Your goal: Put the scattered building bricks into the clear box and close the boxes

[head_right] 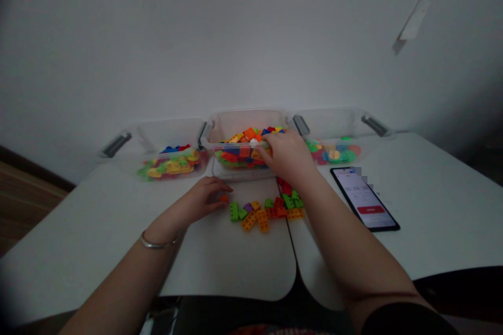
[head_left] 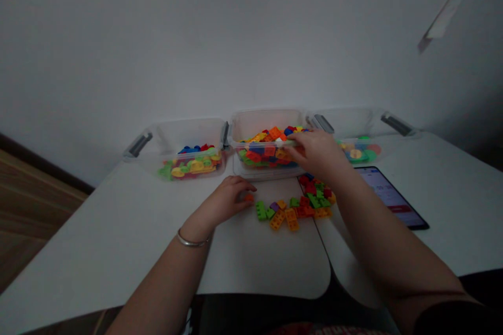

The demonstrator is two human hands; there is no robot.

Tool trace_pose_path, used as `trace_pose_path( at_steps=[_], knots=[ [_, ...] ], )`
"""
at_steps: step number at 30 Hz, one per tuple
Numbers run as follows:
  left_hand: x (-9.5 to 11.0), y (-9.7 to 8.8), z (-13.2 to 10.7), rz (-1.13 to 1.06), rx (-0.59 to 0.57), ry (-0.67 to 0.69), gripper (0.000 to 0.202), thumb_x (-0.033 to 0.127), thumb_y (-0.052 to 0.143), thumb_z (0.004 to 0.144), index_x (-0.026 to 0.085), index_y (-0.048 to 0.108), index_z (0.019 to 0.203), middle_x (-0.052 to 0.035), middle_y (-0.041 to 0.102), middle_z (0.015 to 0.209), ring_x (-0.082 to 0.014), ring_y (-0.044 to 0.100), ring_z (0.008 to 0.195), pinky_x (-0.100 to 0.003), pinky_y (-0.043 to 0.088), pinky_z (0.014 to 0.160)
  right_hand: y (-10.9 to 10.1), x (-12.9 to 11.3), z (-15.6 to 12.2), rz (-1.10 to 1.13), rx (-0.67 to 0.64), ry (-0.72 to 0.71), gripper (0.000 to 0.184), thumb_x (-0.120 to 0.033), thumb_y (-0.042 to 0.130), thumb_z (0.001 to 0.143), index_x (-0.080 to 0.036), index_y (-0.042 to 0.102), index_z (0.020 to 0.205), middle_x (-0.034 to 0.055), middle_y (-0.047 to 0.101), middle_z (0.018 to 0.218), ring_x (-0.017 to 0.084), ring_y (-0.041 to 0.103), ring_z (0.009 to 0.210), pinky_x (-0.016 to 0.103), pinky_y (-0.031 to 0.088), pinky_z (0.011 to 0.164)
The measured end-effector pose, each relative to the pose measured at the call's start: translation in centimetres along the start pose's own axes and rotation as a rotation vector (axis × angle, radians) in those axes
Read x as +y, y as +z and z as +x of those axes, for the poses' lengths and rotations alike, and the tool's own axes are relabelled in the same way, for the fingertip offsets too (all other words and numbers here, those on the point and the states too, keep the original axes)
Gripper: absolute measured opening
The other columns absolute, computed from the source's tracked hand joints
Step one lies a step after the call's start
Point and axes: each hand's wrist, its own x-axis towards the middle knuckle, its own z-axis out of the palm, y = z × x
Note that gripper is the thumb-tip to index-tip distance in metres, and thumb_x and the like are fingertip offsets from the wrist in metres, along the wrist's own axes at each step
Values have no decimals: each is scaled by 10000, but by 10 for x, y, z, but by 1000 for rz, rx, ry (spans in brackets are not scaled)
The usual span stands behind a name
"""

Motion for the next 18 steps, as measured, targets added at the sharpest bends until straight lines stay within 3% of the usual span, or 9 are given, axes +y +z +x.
trace_pose_path(
  at_steps=[7,12,18],
  knots=[
    [1,-3,0,95,6,-21,220,281,671,878,202,740,1072,-90,695,959,-243,639,924,-389,508,874,-1,-3,-2,0,-18,-10,382,-384,569,930,-104,702,1153,191,737,1120,338,648,1007,505,455,931],
    [3,-5,0,151,3,-64,257,266,730,813,213,751,1063,-96,736,988,-269,655,939,-413,494,884,-12,-6,-5,75,62,7,399,-381,550,934,-124,669,1215,186,722,1154,339,642,1025,497,464,922],
    [10,-7,1,-19,59,-185,208,275,691,831,209,760,1016,-81,763,931,-246,675,855,-383,512,822,-28,-24,-8,347,163,-64,283,-274,580,914,-167,669,1160,138,719,1158,301,640,1081,452,475,950]
  ],
)
